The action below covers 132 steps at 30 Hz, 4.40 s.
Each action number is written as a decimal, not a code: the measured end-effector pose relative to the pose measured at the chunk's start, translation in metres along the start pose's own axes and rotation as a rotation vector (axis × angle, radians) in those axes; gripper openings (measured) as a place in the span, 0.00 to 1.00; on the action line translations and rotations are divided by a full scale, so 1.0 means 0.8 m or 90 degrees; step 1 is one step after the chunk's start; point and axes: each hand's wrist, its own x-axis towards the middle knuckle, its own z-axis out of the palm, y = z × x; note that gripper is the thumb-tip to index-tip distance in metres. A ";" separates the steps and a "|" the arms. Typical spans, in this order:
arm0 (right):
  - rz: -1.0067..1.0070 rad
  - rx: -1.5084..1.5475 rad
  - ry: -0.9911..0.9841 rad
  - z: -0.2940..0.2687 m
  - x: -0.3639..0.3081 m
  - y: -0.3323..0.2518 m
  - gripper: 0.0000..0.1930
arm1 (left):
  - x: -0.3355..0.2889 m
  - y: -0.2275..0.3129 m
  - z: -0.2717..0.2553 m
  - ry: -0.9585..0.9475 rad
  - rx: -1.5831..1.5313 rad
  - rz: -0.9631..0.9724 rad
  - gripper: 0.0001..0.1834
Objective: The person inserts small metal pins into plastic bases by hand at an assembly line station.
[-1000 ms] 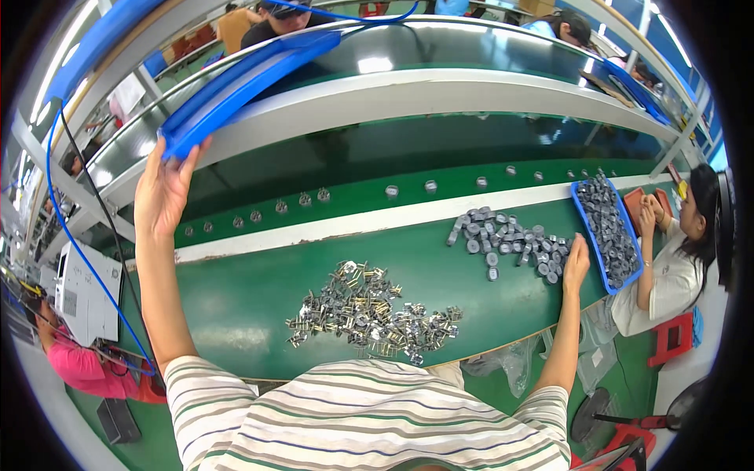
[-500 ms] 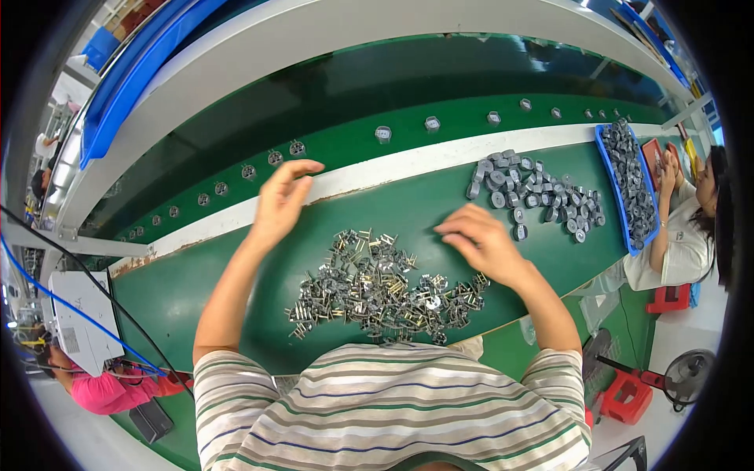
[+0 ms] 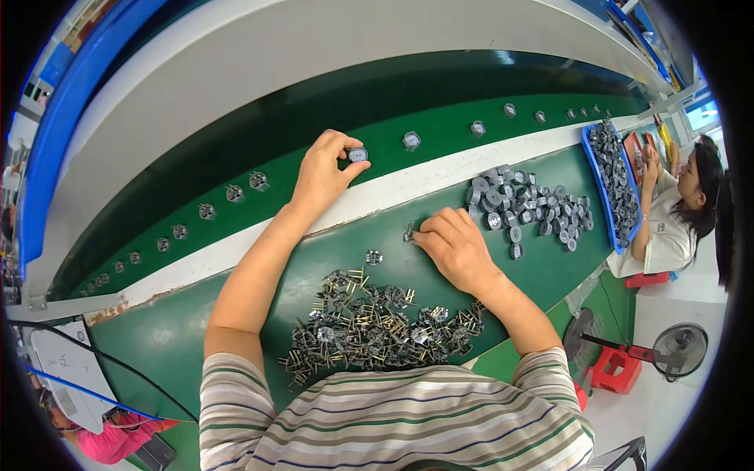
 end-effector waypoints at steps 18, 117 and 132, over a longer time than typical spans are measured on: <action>0.215 0.242 0.054 0.025 0.050 0.015 0.06 | -0.069 0.058 0.001 -0.189 -0.023 0.111 0.22; 0.375 0.279 0.127 -0.004 -0.023 0.005 0.08 | -0.023 0.104 0.049 -0.262 -0.147 0.126 0.10; 0.384 0.266 0.056 0.000 -0.011 0.017 0.06 | -0.050 0.081 0.030 -0.250 -0.130 0.338 0.13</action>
